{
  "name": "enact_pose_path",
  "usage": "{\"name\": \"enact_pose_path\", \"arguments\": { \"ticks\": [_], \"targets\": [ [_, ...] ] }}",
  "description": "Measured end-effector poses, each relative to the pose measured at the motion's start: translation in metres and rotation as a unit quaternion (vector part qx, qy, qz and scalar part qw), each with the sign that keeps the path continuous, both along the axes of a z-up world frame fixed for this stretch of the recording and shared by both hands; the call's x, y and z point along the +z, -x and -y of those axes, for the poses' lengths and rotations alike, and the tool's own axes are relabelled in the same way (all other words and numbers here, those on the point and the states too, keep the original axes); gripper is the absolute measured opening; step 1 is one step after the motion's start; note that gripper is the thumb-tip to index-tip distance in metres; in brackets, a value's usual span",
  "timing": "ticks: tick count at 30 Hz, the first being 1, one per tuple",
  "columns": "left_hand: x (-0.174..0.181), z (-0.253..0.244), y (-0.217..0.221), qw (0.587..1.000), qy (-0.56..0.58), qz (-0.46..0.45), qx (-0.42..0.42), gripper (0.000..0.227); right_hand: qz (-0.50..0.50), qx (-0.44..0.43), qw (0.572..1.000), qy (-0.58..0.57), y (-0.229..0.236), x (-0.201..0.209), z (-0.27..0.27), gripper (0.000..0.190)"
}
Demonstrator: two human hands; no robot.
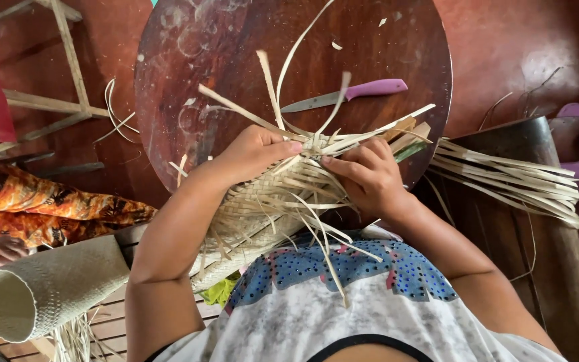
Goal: Weaving and finishing the edge of a mat made from dried plant fibers by tucking strands and trimming excess with a knife.
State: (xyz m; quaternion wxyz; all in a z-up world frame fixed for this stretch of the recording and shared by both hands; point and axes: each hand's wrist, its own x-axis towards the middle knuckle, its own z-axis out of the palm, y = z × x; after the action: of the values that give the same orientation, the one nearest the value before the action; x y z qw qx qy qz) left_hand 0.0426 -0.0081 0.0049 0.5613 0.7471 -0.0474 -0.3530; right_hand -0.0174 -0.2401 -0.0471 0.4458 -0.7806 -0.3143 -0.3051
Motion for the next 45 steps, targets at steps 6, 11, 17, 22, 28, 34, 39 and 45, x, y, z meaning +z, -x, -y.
{"name": "enact_pose_path", "arguments": {
  "ticks": [6,11,17,22,28,34,39,45],
  "targets": [
    [-0.001,-0.005,0.005,0.999,-0.023,0.035,-0.009,0.043,0.004,-0.001,1.000,0.018,0.003,-0.011,0.005,0.021],
    [-0.003,-0.006,0.008,0.998,-0.030,0.049,-0.003,0.046,-0.004,0.000,1.000,0.025,0.006,-0.009,0.009,0.020],
    [0.015,-0.010,0.015,0.995,-0.072,0.062,0.013,0.047,-0.010,-0.039,0.998,0.058,0.011,-0.004,0.021,0.013],
    [0.059,-0.005,0.018,0.993,-0.088,0.075,0.019,0.048,-0.039,-0.074,0.992,0.095,0.021,-0.007,0.043,0.015],
    [0.059,-0.007,0.023,0.991,-0.090,0.088,0.035,0.049,-0.107,-0.096,0.984,0.108,0.036,-0.019,0.063,0.025],
    [0.058,-0.006,0.025,0.990,-0.093,0.098,0.029,0.050,-0.181,-0.142,0.968,0.103,0.044,-0.015,0.062,0.027],
    [0.056,-0.007,0.024,0.977,-0.139,0.162,-0.010,0.047,-0.205,-0.130,0.968,0.055,0.041,-0.013,0.057,0.025],
    [0.035,-0.014,0.023,0.954,-0.183,0.233,-0.052,0.056,-0.285,-0.034,0.955,-0.076,0.033,-0.018,0.061,0.017]
  ]
}}
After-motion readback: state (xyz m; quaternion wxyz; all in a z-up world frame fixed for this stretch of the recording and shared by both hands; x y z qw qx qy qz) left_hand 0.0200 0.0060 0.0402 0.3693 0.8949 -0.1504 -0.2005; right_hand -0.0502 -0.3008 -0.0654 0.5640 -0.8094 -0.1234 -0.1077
